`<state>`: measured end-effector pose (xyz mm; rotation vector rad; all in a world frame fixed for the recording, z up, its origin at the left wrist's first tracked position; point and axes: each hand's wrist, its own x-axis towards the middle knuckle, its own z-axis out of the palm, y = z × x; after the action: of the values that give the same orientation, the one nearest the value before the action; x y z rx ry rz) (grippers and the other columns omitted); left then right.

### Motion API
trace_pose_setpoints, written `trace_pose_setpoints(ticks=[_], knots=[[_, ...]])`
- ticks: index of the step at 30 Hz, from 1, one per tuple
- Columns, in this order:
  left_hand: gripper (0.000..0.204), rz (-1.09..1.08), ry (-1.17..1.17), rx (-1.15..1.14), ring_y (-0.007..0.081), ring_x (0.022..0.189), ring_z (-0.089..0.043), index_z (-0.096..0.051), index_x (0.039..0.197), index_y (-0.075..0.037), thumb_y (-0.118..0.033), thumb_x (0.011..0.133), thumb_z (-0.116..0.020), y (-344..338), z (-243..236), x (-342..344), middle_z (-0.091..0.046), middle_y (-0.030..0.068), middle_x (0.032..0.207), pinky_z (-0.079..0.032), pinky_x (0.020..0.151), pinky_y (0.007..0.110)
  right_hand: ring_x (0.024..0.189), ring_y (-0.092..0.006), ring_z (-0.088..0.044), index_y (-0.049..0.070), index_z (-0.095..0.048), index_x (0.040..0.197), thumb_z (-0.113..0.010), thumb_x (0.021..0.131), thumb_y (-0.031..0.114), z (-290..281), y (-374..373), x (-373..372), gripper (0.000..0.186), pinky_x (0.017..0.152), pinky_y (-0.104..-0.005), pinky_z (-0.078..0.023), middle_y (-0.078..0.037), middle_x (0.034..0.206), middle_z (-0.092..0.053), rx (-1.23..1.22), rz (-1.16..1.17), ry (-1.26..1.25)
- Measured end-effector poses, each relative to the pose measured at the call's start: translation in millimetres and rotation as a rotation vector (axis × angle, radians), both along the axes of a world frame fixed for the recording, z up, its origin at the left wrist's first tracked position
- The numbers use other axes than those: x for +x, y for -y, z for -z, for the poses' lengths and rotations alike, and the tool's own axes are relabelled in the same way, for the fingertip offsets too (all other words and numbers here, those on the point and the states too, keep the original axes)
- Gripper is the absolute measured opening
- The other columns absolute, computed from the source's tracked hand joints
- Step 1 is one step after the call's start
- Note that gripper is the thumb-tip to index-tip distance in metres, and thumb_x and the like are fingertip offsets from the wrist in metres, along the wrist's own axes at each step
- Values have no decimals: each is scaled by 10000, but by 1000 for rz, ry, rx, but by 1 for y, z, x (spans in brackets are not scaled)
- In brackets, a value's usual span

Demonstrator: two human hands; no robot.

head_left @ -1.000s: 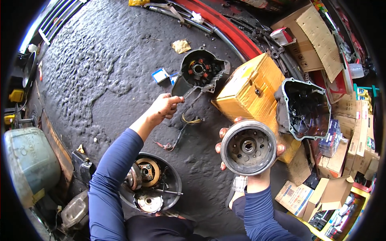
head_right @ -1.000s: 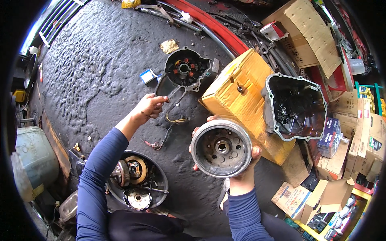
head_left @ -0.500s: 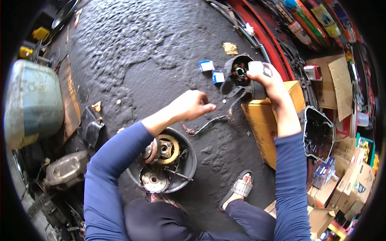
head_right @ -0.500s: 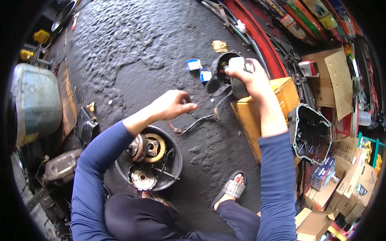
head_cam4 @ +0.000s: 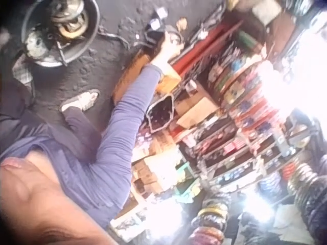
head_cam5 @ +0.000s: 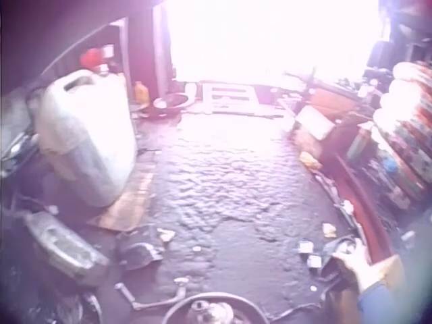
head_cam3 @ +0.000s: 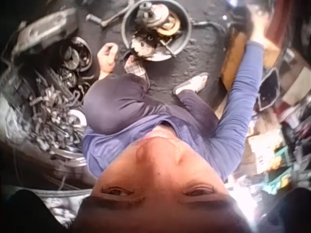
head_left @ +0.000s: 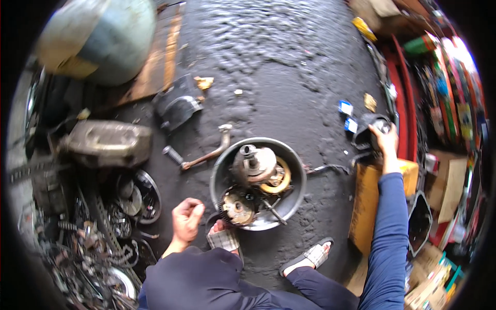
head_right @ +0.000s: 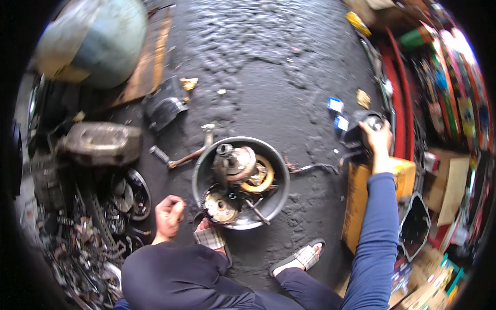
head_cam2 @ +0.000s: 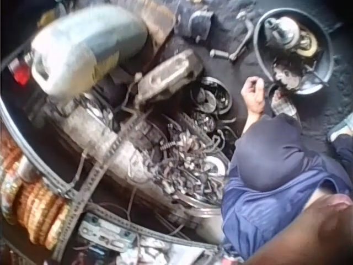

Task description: Dismantling and inspecting motorcycle engine parts, including the crankshaft and gears.

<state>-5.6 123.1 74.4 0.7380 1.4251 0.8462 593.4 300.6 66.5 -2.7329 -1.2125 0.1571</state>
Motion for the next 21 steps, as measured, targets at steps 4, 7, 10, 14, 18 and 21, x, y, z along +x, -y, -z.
trace_pose_setpoints(ticks=[4,7,10,14,18,21], knots=[[119,44,-66,-39,-5,560,-355,-604,848,-11,-115,897,-636,14,23,6,-480,-86,623,-285,494,197,1219,-344,-521,-35,-416,1361,-837,569,557,5,3,9,1075,1032,-396,-399,-263,1292,-537,2,-69,-22],[130,70,-101,-51,-3,559,-363,-613,855,-11,-132,895,-642,19,34,1,-486,-79,615,-295,497,206,1198,-306,-521,-63,-434,1339,-849,601,491,19,1,31,1012,1026,-378,-394,-232,1298,-526,-5,-93,-116],[147,66,-85,-57,0,540,-375,-625,852,-12,-153,890,-646,16,38,4,-490,-70,587,-316,482,220,1205,-309,-506,-72,-407,1354,-844,622,477,28,-1,63,1014,1035,-387,-379,-232,1309,-512,-1,-125,-129],[170,136,-279,64,55,477,-396,-643,837,-28,-195,859,-663,-3,25,-3,-490,-5,515,-348,457,268,1249,-317,-469,-69,-372,1381,-813,651,516,29,-1,62,1034,1058,-397,-352,-240,1345,-482,-57,-112,-178],[354,278,-877,575,281,545,-588,-621,1037,-43,-302,807,-694,-89,14,-22,-620,110,614,-472,542,401,1295,-371,-428,-21,-398,1392,-784,679,536,31,-4,43,984,1080,-432,-333,-271,1376,-457,-78,-120,-109],[832,530,-1199,218,304,896,-670,-402,1368,37,-319,703,-752,-203,-7,-22,-680,171,951,-538,744,387,1284,-413,-427,-23,-404,1384,-756,686,593,31,-3,58,995,1084,-455,-336,-278,1383,-446,-59,-138,60]])
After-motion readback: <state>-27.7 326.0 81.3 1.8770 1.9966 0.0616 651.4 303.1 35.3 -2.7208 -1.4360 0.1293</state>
